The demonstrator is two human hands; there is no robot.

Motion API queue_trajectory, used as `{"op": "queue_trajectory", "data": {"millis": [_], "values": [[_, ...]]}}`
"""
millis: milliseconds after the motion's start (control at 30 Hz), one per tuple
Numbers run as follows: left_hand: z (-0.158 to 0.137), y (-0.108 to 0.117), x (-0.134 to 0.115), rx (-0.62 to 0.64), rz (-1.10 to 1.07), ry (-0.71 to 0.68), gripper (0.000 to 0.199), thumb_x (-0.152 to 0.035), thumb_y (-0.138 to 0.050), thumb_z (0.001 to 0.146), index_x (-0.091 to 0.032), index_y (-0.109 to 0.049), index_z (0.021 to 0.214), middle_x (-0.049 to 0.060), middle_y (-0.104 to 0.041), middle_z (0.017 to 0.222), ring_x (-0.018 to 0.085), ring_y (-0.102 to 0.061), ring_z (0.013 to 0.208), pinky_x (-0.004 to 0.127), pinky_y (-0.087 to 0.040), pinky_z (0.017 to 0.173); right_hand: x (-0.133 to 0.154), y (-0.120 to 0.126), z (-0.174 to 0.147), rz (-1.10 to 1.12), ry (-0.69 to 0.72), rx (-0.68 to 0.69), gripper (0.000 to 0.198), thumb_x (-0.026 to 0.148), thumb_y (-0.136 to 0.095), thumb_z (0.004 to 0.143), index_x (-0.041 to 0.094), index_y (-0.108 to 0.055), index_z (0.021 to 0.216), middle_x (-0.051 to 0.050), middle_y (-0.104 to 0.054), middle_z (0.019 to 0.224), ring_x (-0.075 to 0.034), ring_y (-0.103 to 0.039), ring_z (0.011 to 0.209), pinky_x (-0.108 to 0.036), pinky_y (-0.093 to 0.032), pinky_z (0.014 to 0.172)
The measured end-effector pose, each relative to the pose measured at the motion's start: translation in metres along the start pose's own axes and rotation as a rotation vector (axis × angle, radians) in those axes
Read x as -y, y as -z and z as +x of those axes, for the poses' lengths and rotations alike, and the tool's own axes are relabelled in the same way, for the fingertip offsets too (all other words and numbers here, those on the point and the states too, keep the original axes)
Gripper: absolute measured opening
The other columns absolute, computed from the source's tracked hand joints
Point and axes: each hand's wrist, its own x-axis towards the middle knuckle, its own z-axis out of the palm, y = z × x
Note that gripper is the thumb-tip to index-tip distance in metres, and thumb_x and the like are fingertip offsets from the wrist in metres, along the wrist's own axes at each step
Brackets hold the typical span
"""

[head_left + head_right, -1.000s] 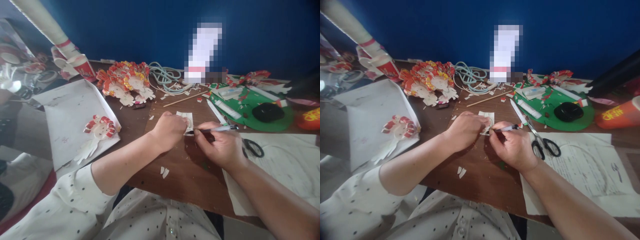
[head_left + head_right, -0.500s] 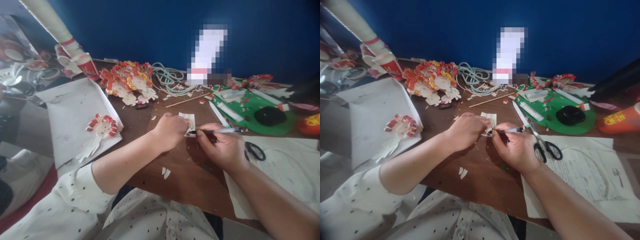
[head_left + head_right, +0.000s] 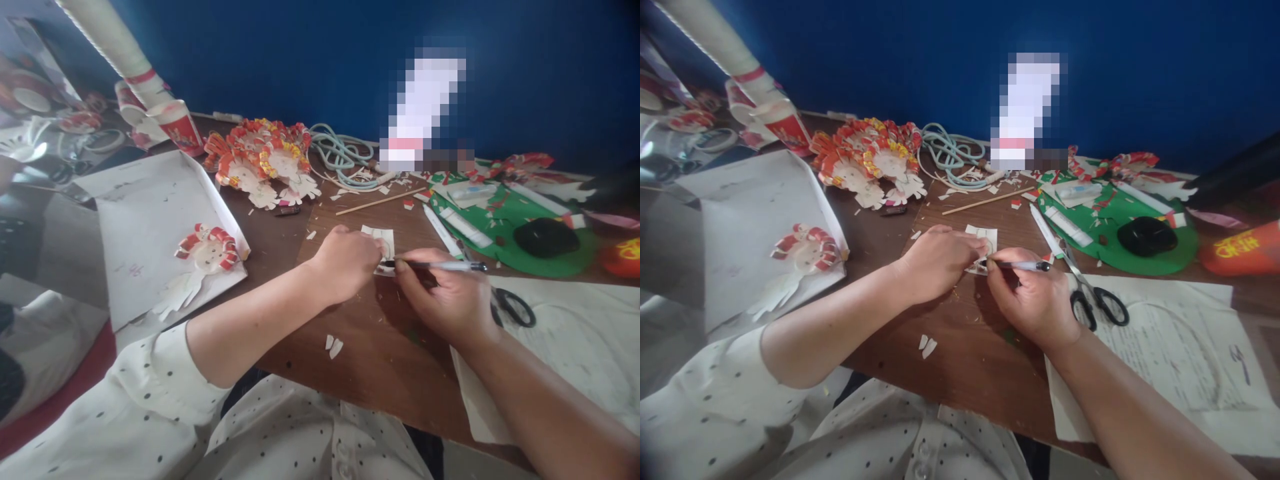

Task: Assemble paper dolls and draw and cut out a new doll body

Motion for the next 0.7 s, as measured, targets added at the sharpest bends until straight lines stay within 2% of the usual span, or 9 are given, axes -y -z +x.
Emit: {"op": "queue_trajectory", "data": {"millis": [300, 700], "values": [[0.0017, -0.0051, 0.0013, -0.051, 0.007, -0.012, 0.025, -0.014, -0.049, 0.086, -0.019, -0.062, 0.107, 0.006, -0.071, 0.102, 0.018, -0.065, 0.096, 0.031, -0.042, 0.088, 0.0021, -0.0004, 0.0017, -0.005, 0.006, 0.013, 0.009, 0.024, -0.059, 0.087, 0.021, -0.067, 0.088, -0.003, -0.073, 0.084, -0.018, -0.069, 0.074, -0.028, -0.053, 0.068], [0.0013, -0.0013, -0.0002, 0.003, -0.006, -0.001, 0.031, -0.010, -0.048, 0.086, -0.018, -0.059, 0.114, 0.007, -0.069, 0.112, 0.021, -0.063, 0.106, 0.036, -0.041, 0.093, 0.0032, 0.0028, 0.0021, -0.006, -0.001, 0.036, 0.009, 0.024, -0.059, 0.087, 0.022, -0.067, 0.085, -0.002, -0.073, 0.085, -0.018, -0.070, 0.074, -0.028, -0.052, 0.069]]}}
